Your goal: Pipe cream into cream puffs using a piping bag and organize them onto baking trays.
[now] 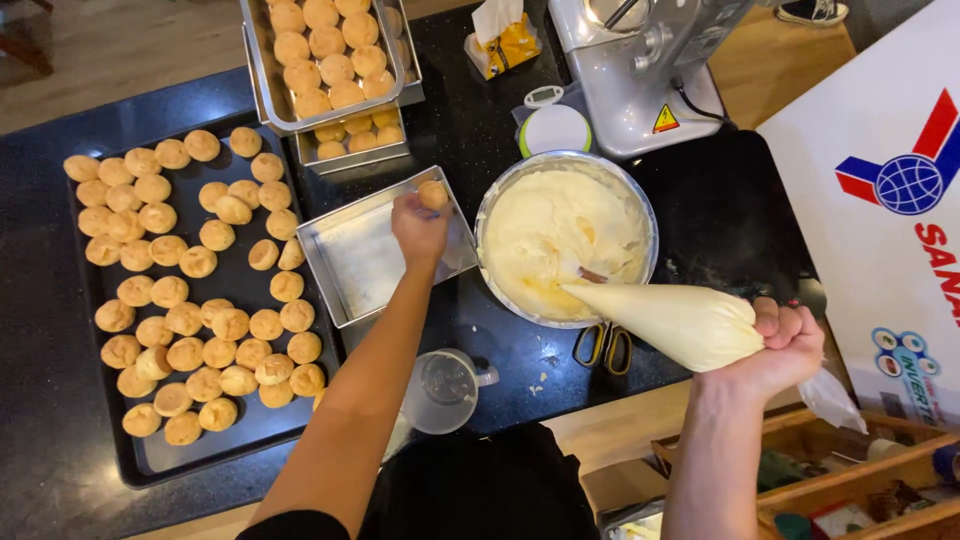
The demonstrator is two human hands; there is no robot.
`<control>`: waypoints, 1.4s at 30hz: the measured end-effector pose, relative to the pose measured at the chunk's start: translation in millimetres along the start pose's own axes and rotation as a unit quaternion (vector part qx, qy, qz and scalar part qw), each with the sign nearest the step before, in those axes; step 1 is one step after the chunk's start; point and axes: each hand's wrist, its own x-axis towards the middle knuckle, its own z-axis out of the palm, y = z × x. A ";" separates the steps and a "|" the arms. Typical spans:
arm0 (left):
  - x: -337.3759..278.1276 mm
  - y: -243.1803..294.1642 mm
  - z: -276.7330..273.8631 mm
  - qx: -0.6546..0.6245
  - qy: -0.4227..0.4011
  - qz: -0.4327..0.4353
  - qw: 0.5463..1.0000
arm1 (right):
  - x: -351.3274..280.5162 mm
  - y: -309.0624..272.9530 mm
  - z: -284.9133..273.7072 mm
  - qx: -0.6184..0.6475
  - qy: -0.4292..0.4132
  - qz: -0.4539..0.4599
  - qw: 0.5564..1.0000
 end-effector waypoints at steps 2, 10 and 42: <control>-3.2 1.8 -3.2 -0.035 -0.006 0.011 0.999 | -1.5 3.9 8.0 -0.003 0.012 -0.015 1.000; 16.5 41.0 -9.7 0.018 0.018 0.172 0.985 | 4.8 17.8 21.3 -0.012 0.043 -0.032 0.998; 179.6 211.0 123.3 -0.048 -0.201 0.259 0.943 | 18.0 35.4 33.1 -0.030 0.107 -0.075 0.991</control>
